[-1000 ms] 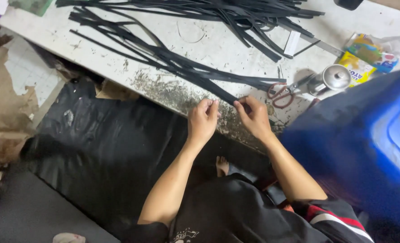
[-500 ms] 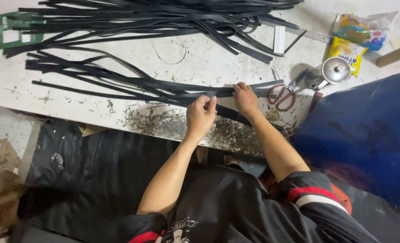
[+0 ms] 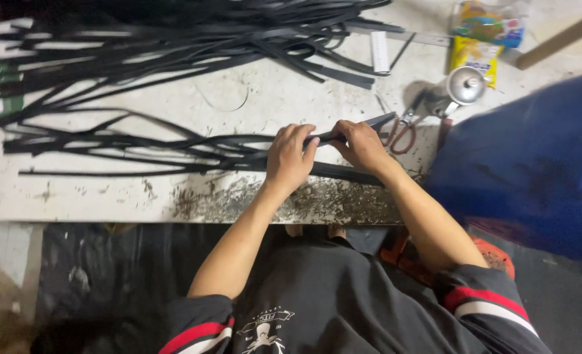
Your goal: The person picks up black rubber strips, bends them into a curved shape, and secures them with colorful clothespins on a drying rack. They then use a small roller tool on a blue container to smooth or flatten the strips before repeating the process.
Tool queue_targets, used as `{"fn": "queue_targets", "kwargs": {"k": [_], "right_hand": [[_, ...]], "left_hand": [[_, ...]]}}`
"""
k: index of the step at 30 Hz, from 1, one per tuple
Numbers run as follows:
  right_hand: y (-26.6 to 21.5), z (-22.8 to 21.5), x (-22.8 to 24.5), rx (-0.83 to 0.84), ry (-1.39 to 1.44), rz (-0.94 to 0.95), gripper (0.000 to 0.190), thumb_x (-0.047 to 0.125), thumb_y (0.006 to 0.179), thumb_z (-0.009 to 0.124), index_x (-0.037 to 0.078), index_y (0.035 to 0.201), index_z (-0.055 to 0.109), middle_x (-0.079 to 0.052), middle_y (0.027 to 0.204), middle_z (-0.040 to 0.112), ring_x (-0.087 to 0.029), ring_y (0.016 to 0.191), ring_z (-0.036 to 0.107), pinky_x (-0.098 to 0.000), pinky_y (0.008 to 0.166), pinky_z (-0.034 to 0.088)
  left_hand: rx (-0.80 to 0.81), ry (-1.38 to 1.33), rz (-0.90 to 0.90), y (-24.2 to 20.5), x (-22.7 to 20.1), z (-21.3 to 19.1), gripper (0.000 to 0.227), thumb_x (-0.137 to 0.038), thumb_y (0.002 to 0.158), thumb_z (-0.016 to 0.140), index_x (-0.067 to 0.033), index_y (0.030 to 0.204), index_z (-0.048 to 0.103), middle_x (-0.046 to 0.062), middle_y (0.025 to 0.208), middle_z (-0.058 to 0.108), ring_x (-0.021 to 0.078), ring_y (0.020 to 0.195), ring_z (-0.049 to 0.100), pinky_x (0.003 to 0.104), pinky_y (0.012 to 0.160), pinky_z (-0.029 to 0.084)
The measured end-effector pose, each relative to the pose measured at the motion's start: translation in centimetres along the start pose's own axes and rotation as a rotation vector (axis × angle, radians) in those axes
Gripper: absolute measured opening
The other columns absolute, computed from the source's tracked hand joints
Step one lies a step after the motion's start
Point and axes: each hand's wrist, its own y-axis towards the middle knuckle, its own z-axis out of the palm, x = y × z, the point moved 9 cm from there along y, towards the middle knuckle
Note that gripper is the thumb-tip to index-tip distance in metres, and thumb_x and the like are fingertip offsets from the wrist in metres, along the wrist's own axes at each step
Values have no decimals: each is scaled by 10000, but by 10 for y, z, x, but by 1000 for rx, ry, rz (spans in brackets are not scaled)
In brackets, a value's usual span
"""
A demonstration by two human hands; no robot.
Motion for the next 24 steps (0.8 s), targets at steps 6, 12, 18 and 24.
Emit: {"fn": "queue_targets", "kwargs": {"k": [6,12,18,24], "right_hand": [[-25,-175,102,-160,235,-129,249,97,859,813,59,1041,647,-157,910,705,-412,846,707,-433,707,553],[-85,-271,104,-392,187,-108,215,23,875,815,7,995,637,-159,938,695,-402,900,715,-446,808,561],[-116,-299,115,-513,20,-122,219,64,867,828,-16,955,643,-154,961,718,-391,949,724,-450,839,576],[-155,-346,139,-486,-569,-100,166,102,1027,711,7,1159,678,-155,1078,655,-315,903,595,-418,824,494]], "left_hand": [[179,-134,367,27,-79,-26,201,-246,1031,626,-61,1086,681,120,890,677,362,900,699,454,819,552],[201,-255,513,46,-162,-95,176,-232,1011,681,-75,1090,691,108,813,661,310,746,688,336,623,555],[283,-320,619,51,-213,-107,237,-179,923,773,-82,1130,709,100,877,673,313,762,695,333,603,553],[353,-291,838,45,-291,-113,270,-52,967,702,0,1219,621,125,1051,666,264,946,689,359,871,539]]}}
